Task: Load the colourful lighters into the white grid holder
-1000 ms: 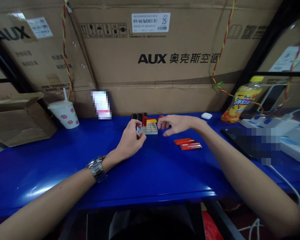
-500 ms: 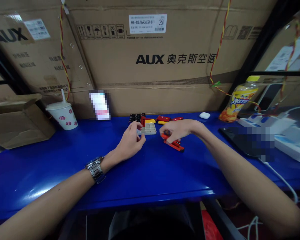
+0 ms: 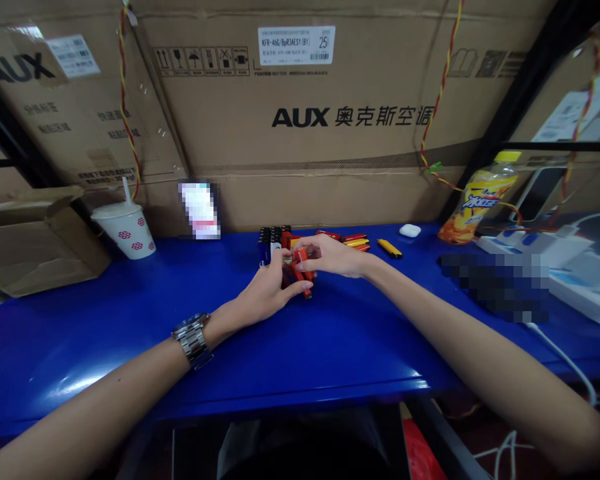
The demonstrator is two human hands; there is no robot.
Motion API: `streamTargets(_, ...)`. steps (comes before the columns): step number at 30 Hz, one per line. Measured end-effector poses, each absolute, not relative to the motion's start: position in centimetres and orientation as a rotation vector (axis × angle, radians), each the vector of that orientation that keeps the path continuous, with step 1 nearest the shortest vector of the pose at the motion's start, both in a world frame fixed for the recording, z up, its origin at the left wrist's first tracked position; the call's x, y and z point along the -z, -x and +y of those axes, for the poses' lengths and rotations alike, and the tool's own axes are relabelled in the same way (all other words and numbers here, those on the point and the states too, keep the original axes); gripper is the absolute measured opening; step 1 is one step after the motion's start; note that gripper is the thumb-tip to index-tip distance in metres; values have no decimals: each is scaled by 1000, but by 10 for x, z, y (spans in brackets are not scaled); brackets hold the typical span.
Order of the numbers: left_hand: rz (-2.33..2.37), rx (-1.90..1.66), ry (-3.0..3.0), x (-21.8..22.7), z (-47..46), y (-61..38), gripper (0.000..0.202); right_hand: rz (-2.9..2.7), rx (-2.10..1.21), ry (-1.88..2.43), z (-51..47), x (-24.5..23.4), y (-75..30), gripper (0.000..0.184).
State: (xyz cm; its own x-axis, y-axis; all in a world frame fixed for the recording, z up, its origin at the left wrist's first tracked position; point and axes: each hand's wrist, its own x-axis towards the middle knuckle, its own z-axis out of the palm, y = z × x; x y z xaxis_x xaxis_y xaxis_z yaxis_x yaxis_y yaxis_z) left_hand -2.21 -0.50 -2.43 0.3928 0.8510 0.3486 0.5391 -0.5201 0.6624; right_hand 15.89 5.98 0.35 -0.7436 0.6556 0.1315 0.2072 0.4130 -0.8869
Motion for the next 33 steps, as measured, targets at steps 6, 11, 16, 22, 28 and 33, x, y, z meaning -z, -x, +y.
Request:
streamTargets(6,1210,-1071,-2105,25,0,23,42,-1986,-1408,678,59,-2,-156,21)
streamTargets(11,1355,-1121,-2219,21,1,26,22,-2130,-1372,725,66,-11,-174,21)
streamTargets(16,1449,-1143,-2196,21,1,27,21,-2501,-1148,900,73,-16,-188,25)
streamTargets(22,1375,-1172,-2191,27,5,26,20,-2761,-1000,1066,67,-16,-183,23)
streamTargets(28,1285,-1145,-2063,25,3,26,20,-2484,-1235,919,65,-15,-182,23)
streamTargets(33,1345,-1200,-2058,19,-3,25,16,-2285,-960,945,66,-13,-173,14)
